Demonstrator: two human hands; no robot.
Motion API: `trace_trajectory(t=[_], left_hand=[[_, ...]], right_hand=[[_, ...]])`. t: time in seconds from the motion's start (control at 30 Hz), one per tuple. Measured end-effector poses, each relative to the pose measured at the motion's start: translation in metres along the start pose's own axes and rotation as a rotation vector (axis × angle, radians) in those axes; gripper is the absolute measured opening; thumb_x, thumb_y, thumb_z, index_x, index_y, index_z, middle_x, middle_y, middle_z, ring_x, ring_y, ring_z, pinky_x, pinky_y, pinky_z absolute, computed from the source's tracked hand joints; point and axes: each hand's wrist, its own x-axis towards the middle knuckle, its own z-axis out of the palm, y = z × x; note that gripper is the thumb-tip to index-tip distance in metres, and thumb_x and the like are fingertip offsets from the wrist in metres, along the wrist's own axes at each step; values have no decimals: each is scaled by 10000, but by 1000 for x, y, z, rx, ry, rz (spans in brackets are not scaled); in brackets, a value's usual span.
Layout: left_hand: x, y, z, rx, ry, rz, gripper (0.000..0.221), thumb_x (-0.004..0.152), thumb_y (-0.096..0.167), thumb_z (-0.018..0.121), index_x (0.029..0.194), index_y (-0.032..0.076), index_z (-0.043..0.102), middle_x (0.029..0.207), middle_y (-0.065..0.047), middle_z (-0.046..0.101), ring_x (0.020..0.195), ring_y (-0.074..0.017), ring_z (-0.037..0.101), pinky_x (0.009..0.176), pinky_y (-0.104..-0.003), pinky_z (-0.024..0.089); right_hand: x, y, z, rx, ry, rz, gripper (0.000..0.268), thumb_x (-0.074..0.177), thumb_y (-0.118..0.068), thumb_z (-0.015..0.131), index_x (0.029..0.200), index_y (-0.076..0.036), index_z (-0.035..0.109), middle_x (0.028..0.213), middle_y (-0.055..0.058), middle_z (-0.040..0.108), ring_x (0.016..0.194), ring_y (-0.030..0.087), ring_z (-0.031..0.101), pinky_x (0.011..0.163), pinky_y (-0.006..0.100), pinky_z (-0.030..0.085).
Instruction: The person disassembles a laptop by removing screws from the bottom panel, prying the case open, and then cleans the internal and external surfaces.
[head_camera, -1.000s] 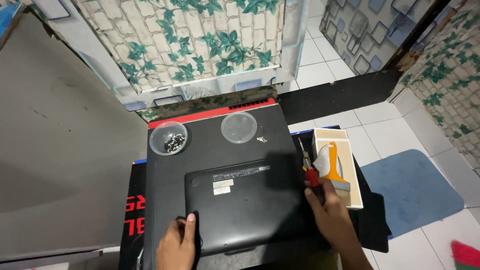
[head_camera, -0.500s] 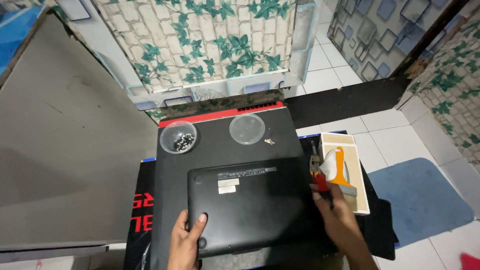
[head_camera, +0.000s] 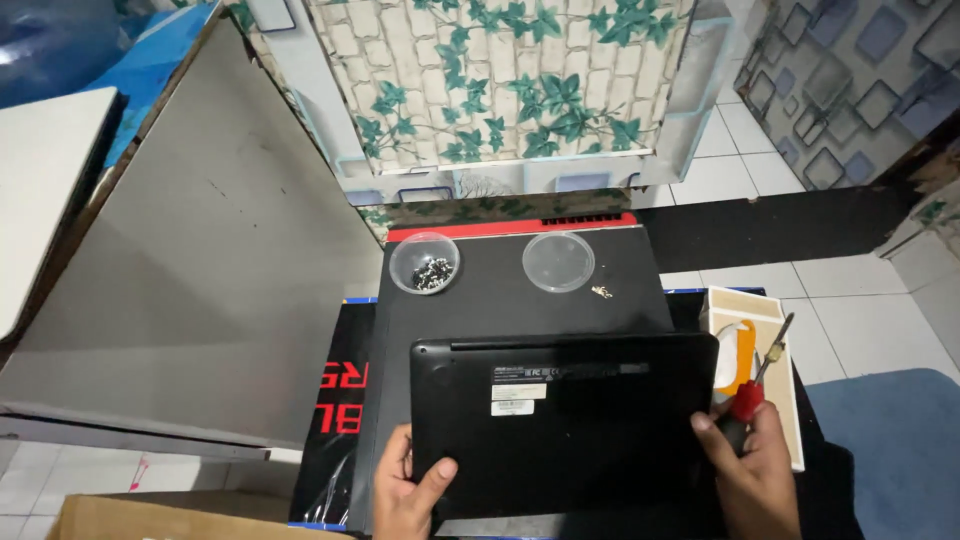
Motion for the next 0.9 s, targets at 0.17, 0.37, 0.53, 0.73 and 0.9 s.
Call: trace_trajectory(t=[0.17, 0.37, 0.53, 0.73, 0.9], left_hand=[[4, -3, -5, 12, 11, -15, 524, 710, 257, 863, 1112, -27, 687, 949, -148, 749, 892, -232, 696, 776, -319, 506], [21, -53, -56, -19, -37, -13, 518, 741, 141, 827, 1212, -30, 693, 1059, -194, 818, 968, -258, 751, 850, -351, 576], [50, -71, -107, 35, -151, -35, 402, 850, 49, 742, 1230, -59, 668, 1010, -185, 793, 861, -219, 717, 770, -314, 556], [51, 23, -60, 147, 76, -212, 395, 862, 18, 689, 1231, -117, 730, 960, -240, 770, 861, -273, 677, 773, -339, 499], [63, 33, -47, 789, 151, -182, 350, 913, 352, 699, 973, 28, 818, 826, -68, 781, 871, -120, 625, 812, -294, 472]], right_hand=[[-13, -26, 7, -69, 38, 199, 483, 913, -179, 687, 1356, -99, 512, 1288, 176, 595, 1229, 318, 540, 1046, 454, 395], [7, 71, 1, -36, 123, -217, 301, 875, -179, 753, 1133, -111, 613, 1026, 88, 698, 956, 197, 621, 931, 290, 424], [-11, 61, -2, -217, 24, -160, 402, 830, -261, 756, 1202, -130, 679, 1007, 85, 812, 954, 177, 719, 888, 304, 507], [-21, 68, 9, -365, -146, -90, 375, 844, -402, 730, 1154, -198, 678, 1123, 1, 790, 1143, 165, 696, 1022, 330, 488], [-41, 42, 19, -801, -209, 247, 447, 831, -661, 585, 1223, -451, 543, 938, -101, 817, 1029, 173, 764, 1060, 427, 410]])
